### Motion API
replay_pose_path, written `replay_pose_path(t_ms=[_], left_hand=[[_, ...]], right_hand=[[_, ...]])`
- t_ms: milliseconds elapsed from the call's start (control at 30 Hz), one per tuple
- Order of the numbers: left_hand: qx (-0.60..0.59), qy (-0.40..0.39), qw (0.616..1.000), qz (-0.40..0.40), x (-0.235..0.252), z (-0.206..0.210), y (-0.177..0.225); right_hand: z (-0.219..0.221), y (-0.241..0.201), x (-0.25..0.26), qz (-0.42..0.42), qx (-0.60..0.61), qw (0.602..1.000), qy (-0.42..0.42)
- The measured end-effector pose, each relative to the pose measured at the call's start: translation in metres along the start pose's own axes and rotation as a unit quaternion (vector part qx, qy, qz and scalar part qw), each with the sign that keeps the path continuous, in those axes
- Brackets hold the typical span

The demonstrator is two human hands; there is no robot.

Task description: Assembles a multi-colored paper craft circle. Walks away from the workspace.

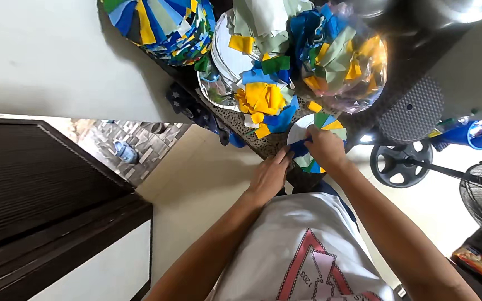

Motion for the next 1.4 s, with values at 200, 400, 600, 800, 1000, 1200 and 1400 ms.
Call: replay_pose_path(t_ms=[200, 400, 600, 800, 1000, 1200, 1400], left_hand=[[-0.016, -0.031, 0.999, -0.024, 0.004, -0.006, 0.002], [0.018, -0.021, 0.999, 0.016, 0.041, -0.025, 0.016], [0.087, -0.089, 0.992, -0.003, 0.066, -0.022, 0.017], [0.099, -0.091, 0.991, -0.021, 0.050, -0.020, 0.011], [0.092, -0.146, 0.983, -0.054, 0.033, -0.015, 0.010], [0.056, -0.126, 0.989, -0.050, 0.043, -0.028, 0.009], [-0.048, -0.034, 0.996, -0.074, 0.096, -0.064, 0.007]], right_hand=[[-0.007, 0.011, -0.032, -0.068, -0.012, 0.981, 0.179], [0.012, 0.020, -0.048, -0.067, 0.012, 0.978, 0.198], [0.024, 0.032, -0.077, -0.062, 0.046, 0.970, 0.230], [0.046, 0.052, -0.111, -0.038, 0.084, 0.963, 0.255], [0.072, 0.070, -0.139, 0.016, 0.102, 0.964, 0.245], [0.104, 0.083, -0.156, 0.081, 0.131, 0.964, 0.217], [0.119, 0.083, -0.166, 0.135, 0.168, 0.956, 0.201]])
Point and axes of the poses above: each hand's wrist, its own x-axis towards the middle knuckle, its own z-axis out of the palm, y = z × x, the point moved 8 cm from there along x, towards the middle knuckle, and after that the axes turned 7 degrees about -x, right-handed, at the moved point
